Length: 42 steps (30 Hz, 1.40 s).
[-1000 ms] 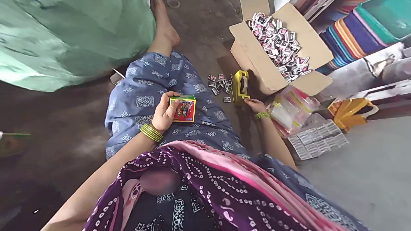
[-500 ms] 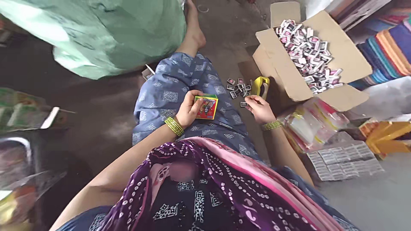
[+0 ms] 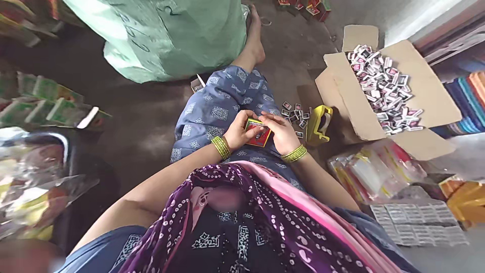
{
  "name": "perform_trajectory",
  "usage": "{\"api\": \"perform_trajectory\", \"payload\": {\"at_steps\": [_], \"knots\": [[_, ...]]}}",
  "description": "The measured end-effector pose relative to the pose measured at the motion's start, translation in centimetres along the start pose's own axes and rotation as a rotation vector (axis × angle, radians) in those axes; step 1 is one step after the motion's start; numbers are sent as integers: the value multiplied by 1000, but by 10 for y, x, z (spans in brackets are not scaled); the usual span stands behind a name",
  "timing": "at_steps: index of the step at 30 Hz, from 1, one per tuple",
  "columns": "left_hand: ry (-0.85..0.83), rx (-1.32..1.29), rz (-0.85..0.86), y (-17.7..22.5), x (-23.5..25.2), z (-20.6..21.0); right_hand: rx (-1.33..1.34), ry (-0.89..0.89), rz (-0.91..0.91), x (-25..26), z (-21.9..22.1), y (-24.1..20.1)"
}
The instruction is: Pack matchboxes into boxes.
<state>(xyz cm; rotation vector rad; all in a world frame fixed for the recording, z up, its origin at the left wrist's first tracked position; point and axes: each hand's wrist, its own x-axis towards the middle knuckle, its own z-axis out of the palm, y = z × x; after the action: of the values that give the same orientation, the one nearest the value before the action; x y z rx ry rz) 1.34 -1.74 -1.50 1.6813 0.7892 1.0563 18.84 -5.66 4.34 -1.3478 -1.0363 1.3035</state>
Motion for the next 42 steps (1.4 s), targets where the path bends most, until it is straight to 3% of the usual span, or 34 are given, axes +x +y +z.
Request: {"api": "perform_trajectory", "payload": {"at_steps": [9, 11, 14, 16, 19, 23, 26, 28, 30, 32, 34, 37, 41, 42], "knots": [[-80, 14, 37, 4, -2, -2, -59, 184, -6, 12, 2, 1], [-101, -1, 79, 2, -1, -4, -158, 86, -109, 14, -6, 0], [-99, -115, 132, -3, 5, -10, -463, -216, -253, 11, -23, 2], [-121, -184, 33, 6, 11, -21, -597, -233, -346, 9, -32, 8], [-9, -132, -138, 21, 28, -51, -555, -33, -369, 4, -48, 9], [252, 167, -226, 7, 67, -113, -610, 377, -379, 14, -92, -3], [309, 409, -346, -17, 86, -157, -935, 462, -151, 23, -128, -1], [229, 585, -390, -31, 94, -180, -1130, 335, 122, 34, -145, 6], [109, 744, -398, -49, 98, -194, -1282, 96, 413, 48, -154, 17], [-27, 866, -434, -64, 97, -204, -1355, -106, 592, 64, -154, 21], [-116, 953, -458, -71, 95, -207, -1233, -116, 657, 88, -153, 12], [-86, 1056, -463, -73, 91, -209, -943, 76, 483, 151, -156, -43], [62, 1113, -444, -73, 78, -212, -647, 728, -259, 219, -160, -199], [111, 1116, -434, -72, 72, -213, -599, 824, -393, 227, -161, -234]]}}
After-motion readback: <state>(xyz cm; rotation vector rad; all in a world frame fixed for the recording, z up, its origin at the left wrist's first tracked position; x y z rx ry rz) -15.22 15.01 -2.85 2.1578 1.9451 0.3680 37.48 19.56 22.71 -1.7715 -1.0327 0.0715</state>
